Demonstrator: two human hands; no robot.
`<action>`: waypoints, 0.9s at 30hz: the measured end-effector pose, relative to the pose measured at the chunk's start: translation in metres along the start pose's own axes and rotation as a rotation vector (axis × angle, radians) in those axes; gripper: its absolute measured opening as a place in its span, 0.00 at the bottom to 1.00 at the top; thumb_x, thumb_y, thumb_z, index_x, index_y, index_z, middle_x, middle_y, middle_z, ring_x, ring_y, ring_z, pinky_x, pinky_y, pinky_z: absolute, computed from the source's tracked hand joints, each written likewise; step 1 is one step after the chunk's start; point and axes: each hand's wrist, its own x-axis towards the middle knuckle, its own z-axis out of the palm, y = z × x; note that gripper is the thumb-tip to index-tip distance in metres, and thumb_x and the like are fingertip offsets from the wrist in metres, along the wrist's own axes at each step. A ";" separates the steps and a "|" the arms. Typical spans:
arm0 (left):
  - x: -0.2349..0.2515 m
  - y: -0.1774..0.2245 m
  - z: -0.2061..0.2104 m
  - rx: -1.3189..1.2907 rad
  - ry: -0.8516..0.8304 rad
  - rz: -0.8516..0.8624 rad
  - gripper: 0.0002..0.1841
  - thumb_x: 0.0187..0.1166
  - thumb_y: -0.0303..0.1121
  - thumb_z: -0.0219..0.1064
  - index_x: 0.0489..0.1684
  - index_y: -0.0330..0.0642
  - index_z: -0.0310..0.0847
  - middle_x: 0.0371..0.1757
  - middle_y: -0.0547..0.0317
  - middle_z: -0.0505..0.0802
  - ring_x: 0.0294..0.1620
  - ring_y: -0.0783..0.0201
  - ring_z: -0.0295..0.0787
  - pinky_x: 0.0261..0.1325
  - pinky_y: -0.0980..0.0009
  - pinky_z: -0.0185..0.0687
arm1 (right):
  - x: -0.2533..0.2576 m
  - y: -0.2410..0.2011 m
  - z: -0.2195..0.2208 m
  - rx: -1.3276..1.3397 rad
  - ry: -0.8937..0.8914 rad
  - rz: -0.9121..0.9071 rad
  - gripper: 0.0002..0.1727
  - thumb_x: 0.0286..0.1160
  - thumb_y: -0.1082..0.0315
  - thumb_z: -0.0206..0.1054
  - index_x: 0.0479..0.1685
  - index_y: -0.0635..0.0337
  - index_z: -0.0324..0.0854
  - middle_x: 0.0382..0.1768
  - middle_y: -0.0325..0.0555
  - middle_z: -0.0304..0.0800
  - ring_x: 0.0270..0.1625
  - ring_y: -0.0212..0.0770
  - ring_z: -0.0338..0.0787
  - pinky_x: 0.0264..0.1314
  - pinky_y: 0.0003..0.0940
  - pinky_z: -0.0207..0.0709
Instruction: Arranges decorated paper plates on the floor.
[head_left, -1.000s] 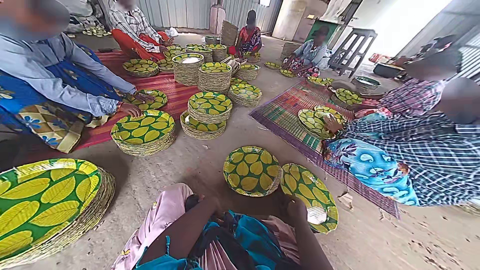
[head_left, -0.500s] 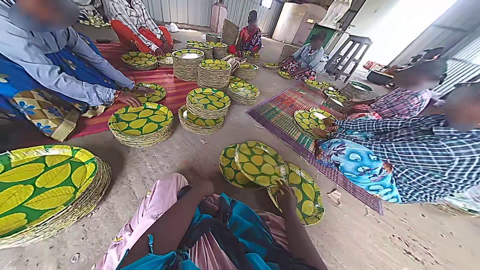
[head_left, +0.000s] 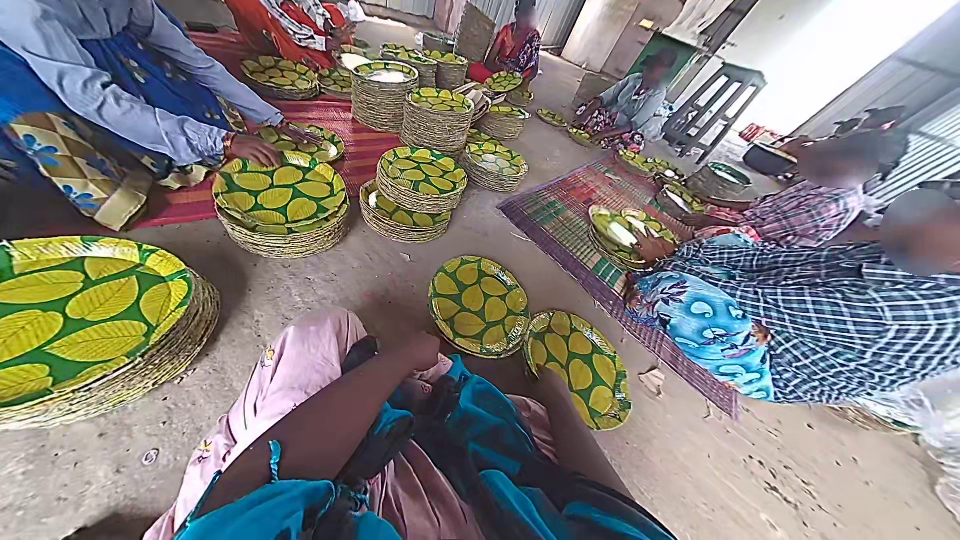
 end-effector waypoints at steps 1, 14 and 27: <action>-0.003 0.002 0.001 0.094 -0.094 -0.032 0.22 0.91 0.39 0.57 0.65 0.26 0.80 0.68 0.27 0.86 0.74 0.32 0.80 0.72 0.30 0.71 | -0.005 -0.003 -0.004 0.005 -0.001 0.017 0.26 0.84 0.59 0.62 0.82 0.44 0.76 0.73 0.54 0.86 0.75 0.59 0.85 0.71 0.65 0.78; 0.011 -0.073 -0.066 0.011 -0.103 -0.040 0.20 0.86 0.39 0.66 0.66 0.32 0.84 0.64 0.35 0.89 0.70 0.41 0.83 0.72 0.37 0.72 | -0.055 -0.017 -0.035 0.126 -0.014 0.081 0.41 0.87 0.64 0.58 0.98 0.44 0.44 0.82 0.57 0.77 0.82 0.59 0.79 0.81 0.62 0.70; 0.062 -0.130 -0.015 -0.308 0.387 -0.269 0.27 0.80 0.43 0.71 0.78 0.48 0.78 0.81 0.32 0.78 0.86 0.29 0.65 0.80 0.22 0.56 | -0.024 0.003 -0.011 0.181 0.323 -0.039 0.26 0.80 0.68 0.62 0.78 0.39 0.81 0.72 0.46 0.88 0.77 0.55 0.83 0.76 0.59 0.75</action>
